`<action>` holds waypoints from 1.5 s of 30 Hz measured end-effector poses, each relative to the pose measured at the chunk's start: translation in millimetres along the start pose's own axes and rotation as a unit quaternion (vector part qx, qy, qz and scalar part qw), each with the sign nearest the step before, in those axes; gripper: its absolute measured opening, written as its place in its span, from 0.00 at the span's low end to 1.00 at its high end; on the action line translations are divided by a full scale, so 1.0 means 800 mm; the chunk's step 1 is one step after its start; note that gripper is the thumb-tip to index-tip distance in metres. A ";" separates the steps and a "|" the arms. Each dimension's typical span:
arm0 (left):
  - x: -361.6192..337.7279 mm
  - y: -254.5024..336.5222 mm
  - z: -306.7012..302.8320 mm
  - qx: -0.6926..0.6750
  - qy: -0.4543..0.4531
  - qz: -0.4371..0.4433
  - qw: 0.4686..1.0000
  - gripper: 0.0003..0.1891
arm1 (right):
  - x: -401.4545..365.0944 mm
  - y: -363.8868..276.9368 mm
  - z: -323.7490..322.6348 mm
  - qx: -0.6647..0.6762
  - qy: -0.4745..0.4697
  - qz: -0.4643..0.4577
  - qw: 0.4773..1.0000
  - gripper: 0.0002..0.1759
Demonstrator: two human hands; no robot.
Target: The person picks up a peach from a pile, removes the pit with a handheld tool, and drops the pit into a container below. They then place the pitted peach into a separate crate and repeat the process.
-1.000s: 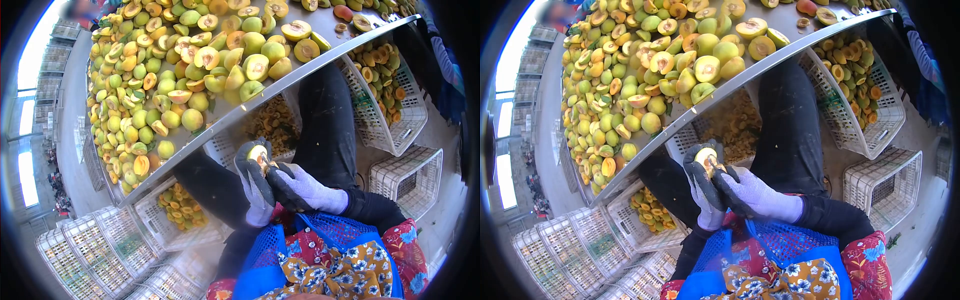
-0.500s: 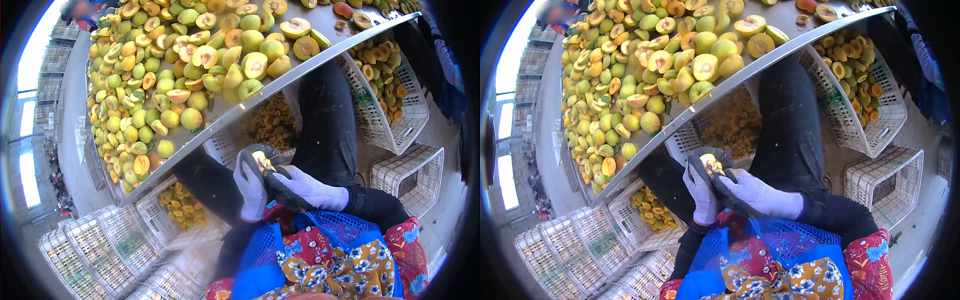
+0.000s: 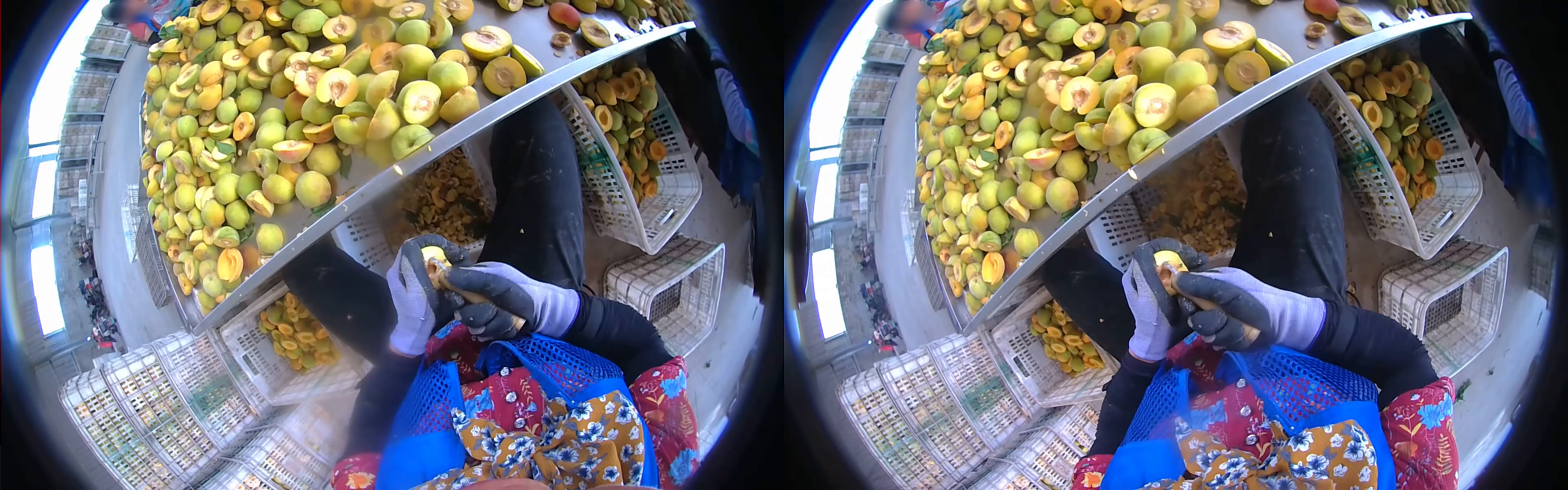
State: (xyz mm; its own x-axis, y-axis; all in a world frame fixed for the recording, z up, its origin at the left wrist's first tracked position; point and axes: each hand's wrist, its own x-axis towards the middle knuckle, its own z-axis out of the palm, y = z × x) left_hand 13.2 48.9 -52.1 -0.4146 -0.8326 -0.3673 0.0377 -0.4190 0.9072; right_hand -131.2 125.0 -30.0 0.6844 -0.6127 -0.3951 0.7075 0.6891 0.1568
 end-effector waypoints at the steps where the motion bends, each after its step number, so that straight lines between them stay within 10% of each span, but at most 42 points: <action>1: -0.002 0.001 -0.002 -0.037 -0.001 -0.032 0.999 0.22 | 0.006 -0.003 -0.020 0.082 -0.072 0.055 0.992 0.20; 3: 0.003 -0.011 -0.010 0.056 -0.014 0.023 0.998 0.22 | 0.007 -0.005 -0.025 0.112 -0.116 0.079 0.984 0.21; 6: 0.003 -0.003 -0.008 0.150 -0.046 0.063 0.986 0.21 | -0.006 0.002 0.004 -0.062 0.073 -0.032 0.995 0.22; 9: 0.009 -0.008 -0.014 0.129 -0.066 0.071 0.987 0.21 | 0.006 -0.005 -0.022 0.121 -0.119 0.071 0.983 0.22; 13: 0.009 0.016 -0.002 0.386 -0.055 0.110 0.914 0.19 | -0.002 0.002 -0.022 0.019 -0.015 -0.002 1.000 0.21; 17: 0.013 -0.006 -0.003 0.135 -0.020 0.097 0.986 0.15 | 0.006 -0.005 -0.036 0.138 -0.122 0.068 0.980 0.21; 23: 0.019 0.009 -0.012 0.380 -0.111 0.155 0.905 0.16 | 0.001 -0.001 -0.037 0.102 -0.027 0.034 0.994 0.21; 29: 0.016 0.008 -0.006 0.339 -0.075 0.257 0.902 0.14 | -0.001 -0.009 -0.030 0.208 -0.108 0.095 0.968 0.22; 32: 0.019 0.018 -0.006 0.006 -0.126 -0.002 0.992 0.14 | -0.004 -0.012 -0.020 0.210 -0.121 0.089 0.966 0.22; 34: 0.012 0.036 -0.001 0.193 -0.161 0.201 0.947 0.16 | -0.006 -0.011 -0.019 0.233 -0.149 0.111 0.955 0.21; 45: 0.001 0.034 -0.016 0.026 -0.258 0.117 0.959 0.21 | -0.019 0.012 -0.003 0.212 -0.142 0.064 0.965 0.21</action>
State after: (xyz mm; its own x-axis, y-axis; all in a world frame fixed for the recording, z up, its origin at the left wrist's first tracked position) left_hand 25.5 31.9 -30.4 -0.7953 -0.6061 -0.0149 0.1446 -0.2136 0.9662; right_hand -135.3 141.5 -25.1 0.7490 -0.6559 -0.0941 0.5814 0.5825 0.5680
